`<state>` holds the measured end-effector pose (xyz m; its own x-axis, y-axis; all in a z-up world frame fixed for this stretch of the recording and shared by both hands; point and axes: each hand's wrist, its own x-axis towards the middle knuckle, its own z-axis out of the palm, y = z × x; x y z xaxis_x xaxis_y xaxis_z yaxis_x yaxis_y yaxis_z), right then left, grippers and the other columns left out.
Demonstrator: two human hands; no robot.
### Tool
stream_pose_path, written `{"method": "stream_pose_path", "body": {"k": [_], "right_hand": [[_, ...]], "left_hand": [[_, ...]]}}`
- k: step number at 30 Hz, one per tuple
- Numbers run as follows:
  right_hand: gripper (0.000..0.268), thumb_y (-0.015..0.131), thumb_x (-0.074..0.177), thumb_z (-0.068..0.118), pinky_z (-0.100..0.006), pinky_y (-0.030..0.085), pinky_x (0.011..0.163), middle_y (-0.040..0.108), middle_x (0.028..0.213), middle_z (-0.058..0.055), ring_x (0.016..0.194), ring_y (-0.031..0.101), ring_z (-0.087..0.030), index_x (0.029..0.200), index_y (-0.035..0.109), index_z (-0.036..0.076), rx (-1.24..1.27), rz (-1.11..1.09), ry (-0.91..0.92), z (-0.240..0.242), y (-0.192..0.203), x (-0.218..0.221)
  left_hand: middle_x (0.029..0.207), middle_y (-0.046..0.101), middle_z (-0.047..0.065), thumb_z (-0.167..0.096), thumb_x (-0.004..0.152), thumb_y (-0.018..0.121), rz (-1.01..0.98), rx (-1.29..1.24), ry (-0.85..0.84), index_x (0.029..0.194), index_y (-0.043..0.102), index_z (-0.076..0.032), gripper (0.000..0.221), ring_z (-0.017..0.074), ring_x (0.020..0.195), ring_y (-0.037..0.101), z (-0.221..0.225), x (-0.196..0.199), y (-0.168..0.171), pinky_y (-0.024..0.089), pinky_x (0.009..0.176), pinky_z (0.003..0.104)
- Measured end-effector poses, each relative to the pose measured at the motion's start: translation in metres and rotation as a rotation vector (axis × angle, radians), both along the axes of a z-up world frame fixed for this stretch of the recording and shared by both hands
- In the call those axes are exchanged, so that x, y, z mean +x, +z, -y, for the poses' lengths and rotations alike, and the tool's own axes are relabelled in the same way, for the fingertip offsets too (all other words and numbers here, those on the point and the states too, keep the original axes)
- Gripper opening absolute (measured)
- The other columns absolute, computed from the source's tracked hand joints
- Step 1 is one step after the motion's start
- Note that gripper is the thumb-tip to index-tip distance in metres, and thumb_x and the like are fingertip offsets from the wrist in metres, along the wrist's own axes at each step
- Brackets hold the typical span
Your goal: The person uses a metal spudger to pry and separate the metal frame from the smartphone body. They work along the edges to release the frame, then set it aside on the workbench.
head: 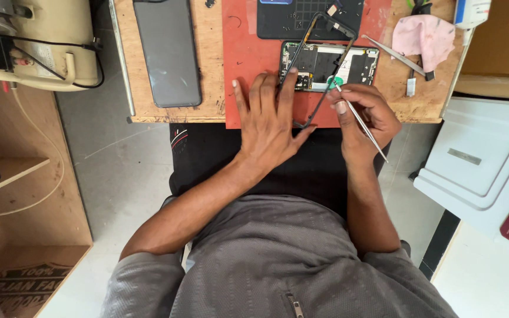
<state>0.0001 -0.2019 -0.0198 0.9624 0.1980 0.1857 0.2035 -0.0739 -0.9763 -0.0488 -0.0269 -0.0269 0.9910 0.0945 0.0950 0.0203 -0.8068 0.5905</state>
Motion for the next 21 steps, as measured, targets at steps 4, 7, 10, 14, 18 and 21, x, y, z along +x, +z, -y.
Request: {"method": "stream_pose_path", "body": {"k": [4,7,10,14,18,21], "right_hand": [[0.01,0.069,0.108,-0.003,-0.032,0.062,0.089,0.069,0.116,-0.017,0.098,0.072,-0.02,0.117,0.066,-0.005,0.013,0.0,-0.016,0.007,0.001,0.003],[0.009,0.069,0.11,-0.003,-0.033,0.063,0.089,0.069,0.117,-0.018,0.097,0.073,-0.021,0.118,0.066,-0.005,0.026,0.003,-0.02,0.009,0.002,0.002],[0.011,0.071,0.11,-0.002,-0.029,0.061,0.079,0.069,0.113,-0.018,0.096,0.074,-0.021,0.118,0.066,-0.005,0.003,0.027,-0.033,0.006,0.006,0.001],[0.011,0.071,0.107,-0.003,-0.024,0.057,0.062,0.07,0.115,-0.019,0.085,0.074,-0.019,0.117,0.067,-0.005,-0.084,0.015,-0.069,0.005,0.019,-0.006],[0.011,0.072,0.106,-0.008,-0.022,0.054,0.06,0.072,0.112,-0.019,0.075,0.07,-0.015,0.117,0.07,-0.006,-0.261,0.065,-0.056,0.013,0.038,-0.015],[0.011,0.074,0.102,-0.009,-0.02,0.05,0.06,0.073,0.109,-0.017,0.074,0.068,-0.013,0.112,0.072,-0.006,-0.312,0.084,-0.088,0.016,0.045,-0.015]], "left_hand": [[0.149,0.045,0.017,-0.036,0.085,0.084,0.044,-0.107,-0.027,0.153,0.04,-0.004,0.087,0.0363,0.145,0.042,-0.019,-0.009,-0.006,0.021,0.126,0.066],[0.154,0.042,0.018,-0.025,0.09,0.082,0.119,-0.27,-0.08,0.153,0.04,-0.005,0.079,0.0382,0.149,0.041,-0.033,-0.021,-0.011,0.025,0.131,0.059],[0.155,0.039,0.02,-0.022,0.09,0.082,0.146,-0.407,-0.27,0.15,0.041,-0.007,0.074,0.0417,0.152,0.038,-0.042,-0.032,-0.012,0.029,0.132,0.055],[0.154,0.04,0.021,-0.018,0.089,0.08,0.049,-0.477,-0.415,0.149,0.041,-0.006,0.073,0.0419,0.153,0.036,-0.052,-0.032,-0.01,0.034,0.129,0.05],[0.148,0.047,0.016,-0.013,0.079,0.082,0.046,-0.285,-0.444,0.145,0.045,-0.004,0.076,0.0349,0.148,0.04,-0.067,-0.028,-0.001,0.024,0.129,0.056],[0.15,0.049,0.014,-0.009,0.075,0.08,0.014,-0.231,-0.46,0.144,0.048,-0.005,0.076,0.0325,0.149,0.041,-0.075,-0.022,0.006,0.027,0.129,0.053]]}}
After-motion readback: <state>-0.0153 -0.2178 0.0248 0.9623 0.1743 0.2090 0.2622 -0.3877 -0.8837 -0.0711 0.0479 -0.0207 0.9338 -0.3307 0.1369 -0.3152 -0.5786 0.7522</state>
